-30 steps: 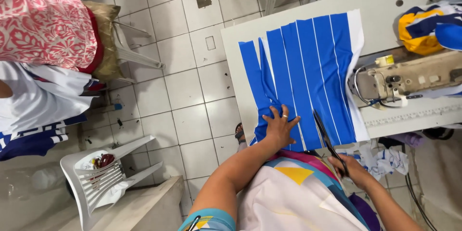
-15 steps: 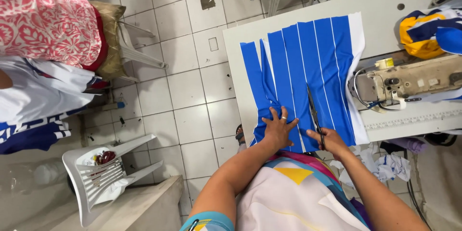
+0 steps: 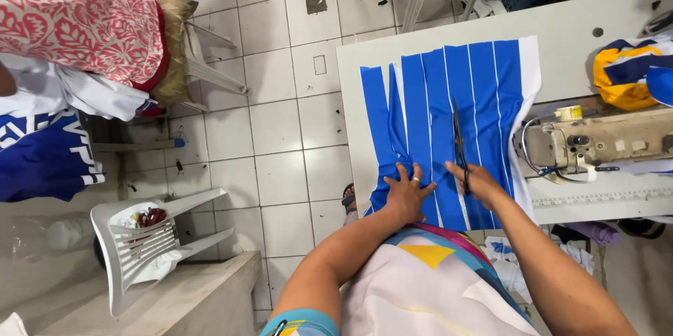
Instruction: Cutting strips of blue and white striped fabric using scissors on a work table in a sewing factory.
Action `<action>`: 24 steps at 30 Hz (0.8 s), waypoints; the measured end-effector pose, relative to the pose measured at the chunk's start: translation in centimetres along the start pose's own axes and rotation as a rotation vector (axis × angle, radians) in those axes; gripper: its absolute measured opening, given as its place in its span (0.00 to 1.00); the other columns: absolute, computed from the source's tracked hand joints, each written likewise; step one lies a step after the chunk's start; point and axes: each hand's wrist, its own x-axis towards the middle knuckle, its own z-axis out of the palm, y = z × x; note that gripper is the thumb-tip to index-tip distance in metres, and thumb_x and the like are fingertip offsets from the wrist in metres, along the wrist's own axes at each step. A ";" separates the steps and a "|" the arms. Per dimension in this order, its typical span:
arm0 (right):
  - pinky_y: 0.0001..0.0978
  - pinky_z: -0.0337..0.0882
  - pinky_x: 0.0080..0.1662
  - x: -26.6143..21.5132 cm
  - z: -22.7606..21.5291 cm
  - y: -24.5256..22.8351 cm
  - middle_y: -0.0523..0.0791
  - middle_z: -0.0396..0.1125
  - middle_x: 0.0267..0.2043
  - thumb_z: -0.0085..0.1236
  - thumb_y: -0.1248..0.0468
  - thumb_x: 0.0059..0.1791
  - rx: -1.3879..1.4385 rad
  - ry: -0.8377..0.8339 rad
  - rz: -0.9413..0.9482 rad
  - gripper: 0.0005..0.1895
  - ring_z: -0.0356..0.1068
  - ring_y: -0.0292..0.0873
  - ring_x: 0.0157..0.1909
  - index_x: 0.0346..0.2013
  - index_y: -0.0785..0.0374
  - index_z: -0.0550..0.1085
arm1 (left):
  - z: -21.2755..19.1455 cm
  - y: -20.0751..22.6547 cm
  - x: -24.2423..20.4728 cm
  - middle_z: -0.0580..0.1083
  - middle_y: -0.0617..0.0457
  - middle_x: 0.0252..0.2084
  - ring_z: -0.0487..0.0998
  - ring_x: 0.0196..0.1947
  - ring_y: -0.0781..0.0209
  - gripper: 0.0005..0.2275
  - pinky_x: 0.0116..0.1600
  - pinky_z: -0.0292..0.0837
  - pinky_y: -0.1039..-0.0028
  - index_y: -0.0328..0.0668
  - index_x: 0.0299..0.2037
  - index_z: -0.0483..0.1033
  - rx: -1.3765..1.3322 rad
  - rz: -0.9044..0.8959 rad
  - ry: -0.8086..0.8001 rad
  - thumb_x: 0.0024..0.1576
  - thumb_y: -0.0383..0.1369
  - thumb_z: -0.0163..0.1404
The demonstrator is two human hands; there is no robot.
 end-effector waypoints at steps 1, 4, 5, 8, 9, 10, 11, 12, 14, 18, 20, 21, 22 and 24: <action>0.29 0.54 0.20 1.2 0.0 0.0 0.46 0.59 0.16 0.64 0.38 0.40 -0.005 -0.007 -0.009 0.30 0.64 0.43 0.18 0.23 0.64 0.69 | 0.1 -0.1 0.1 0.50 0.33 0.68 0.51 0.63 0.16 0.37 0.51 0.67 0.36 0.63 0.68 0.56 0.003 0.004 -0.004 0.47 0.56 0.54; 0.28 0.53 0.20 3.7 0.2 0.2 0.47 0.59 0.16 0.67 0.42 0.39 -0.005 0.015 -0.049 0.28 0.63 0.43 0.17 0.22 0.65 0.69 | 0.0 -0.3 0.4 0.50 0.32 0.68 0.51 0.63 0.16 0.37 0.51 0.67 0.36 0.63 0.67 0.57 -0.002 0.008 -0.012 0.47 0.55 0.55; 0.27 0.55 0.21 4.2 0.2 0.5 0.48 0.58 0.14 0.70 0.47 0.38 -0.004 0.045 -0.072 0.27 0.62 0.43 0.15 0.20 0.66 0.69 | 0.0 -0.1 0.4 0.50 0.32 0.68 0.51 0.63 0.16 0.36 0.51 0.67 0.35 0.62 0.67 0.58 -0.017 0.012 -0.018 0.47 0.55 0.56; 0.27 0.55 0.18 5.9 0.1 1.9 0.48 0.59 0.13 0.71 0.45 0.38 -0.012 0.048 -0.076 0.28 0.63 0.43 0.14 0.17 0.66 0.69 | -0.3 -0.2 0.2 0.49 0.32 0.68 0.49 0.63 0.15 0.35 0.51 0.66 0.34 0.62 0.67 0.58 -0.018 0.011 -0.033 0.48 0.53 0.56; 0.27 0.55 0.18 5.2 0.1 0.6 0.48 0.59 0.13 0.71 0.45 0.38 -0.016 0.042 -0.076 0.28 0.63 0.43 0.14 0.17 0.66 0.69 | -0.2 -0.3 0.2 0.49 0.32 0.68 0.49 0.63 0.15 0.35 0.51 0.66 0.34 0.62 0.67 0.58 -0.023 0.006 -0.035 0.48 0.53 0.56; 0.27 0.54 0.18 4.5 0.0 -0.6 0.47 0.58 0.15 0.69 0.42 0.38 -0.008 0.012 -0.052 0.29 0.63 0.42 0.15 0.20 0.66 0.69 | 0.0 -0.4 0.2 0.49 0.32 0.68 0.49 0.63 0.15 0.35 0.51 0.66 0.34 0.62 0.67 0.58 -0.018 0.012 -0.036 0.48 0.53 0.56; 0.26 0.53 0.17 3.9 -0.1 -1.8 0.46 0.58 0.16 0.67 0.40 0.39 0.002 -0.014 -0.028 0.30 0.63 0.41 0.16 0.23 0.65 0.69 | 0.1 -0.4 0.4 0.48 0.32 0.68 0.49 0.64 0.15 0.35 0.51 0.66 0.34 0.63 0.67 0.58 -0.010 0.022 -0.036 0.48 0.53 0.55; 0.26 0.53 0.17 4.4 -0.1 -2.1 0.46 0.58 0.16 0.67 0.40 0.39 0.001 -0.017 -0.027 0.30 0.63 0.41 0.16 0.23 0.65 0.69 | 0.2 -0.3 0.4 0.48 0.32 0.68 0.49 0.64 0.15 0.35 0.51 0.66 0.34 0.63 0.67 0.58 -0.012 0.019 -0.038 0.48 0.53 0.55; 0.27 0.50 0.16 5.5 -0.1 -2.9 0.46 0.59 0.17 0.65 0.36 0.40 -0.016 -0.025 -0.028 0.32 0.63 0.41 0.16 0.24 0.64 0.69 | 0.1 -0.4 0.4 0.48 0.31 0.68 0.49 0.63 0.14 0.35 0.51 0.65 0.33 0.63 0.67 0.58 -0.017 0.024 -0.039 0.48 0.52 0.56; 0.25 0.50 0.16 7.8 0.2 -2.7 0.45 0.57 0.15 0.67 0.41 0.41 0.006 0.008 -0.075 0.29 0.62 0.41 0.14 0.22 0.64 0.68 | 0.2 -0.5 0.6 0.49 0.31 0.68 0.49 0.64 0.14 0.35 0.51 0.66 0.34 0.62 0.66 0.59 -0.028 0.023 -0.040 0.48 0.52 0.57; 0.26 0.50 0.17 8.7 0.2 -2.1 0.47 0.57 0.14 0.69 0.47 0.41 0.002 0.027 -0.094 0.27 0.61 0.42 0.13 0.20 0.66 0.67 | 0.5 -0.5 0.7 0.48 0.31 0.68 0.48 0.64 0.14 0.34 0.51 0.65 0.32 0.61 0.66 0.60 -0.048 0.033 -0.046 0.48 0.50 0.57; 0.26 0.50 0.17 8.3 0.0 -2.7 0.47 0.57 0.14 0.69 0.47 0.41 -0.001 0.022 -0.095 0.27 0.61 0.42 0.13 0.20 0.66 0.67 | 0.8 -0.5 0.8 0.48 0.31 0.68 0.48 0.64 0.14 0.34 0.51 0.65 0.32 0.61 0.66 0.60 -0.050 0.028 -0.047 0.48 0.50 0.57; 0.27 0.51 0.17 8.0 -0.1 -3.4 0.47 0.58 0.15 0.68 0.43 0.40 -0.019 0.009 -0.070 0.29 0.62 0.42 0.14 0.21 0.66 0.68 | 1.0 -0.4 0.9 0.48 0.31 0.69 0.47 0.64 0.14 0.34 0.51 0.64 0.32 0.61 0.66 0.60 -0.053 0.031 -0.048 0.48 0.50 0.57; 0.28 0.51 0.16 7.7 -0.2 -4.7 0.48 0.59 0.16 0.67 0.40 0.40 -0.038 -0.006 -0.048 0.31 0.63 0.42 0.15 0.23 0.66 0.69 | 1.1 -0.5 0.9 0.47 0.31 0.69 0.47 0.64 0.14 0.34 0.51 0.64 0.32 0.61 0.66 0.60 -0.055 0.030 -0.047 0.48 0.50 0.57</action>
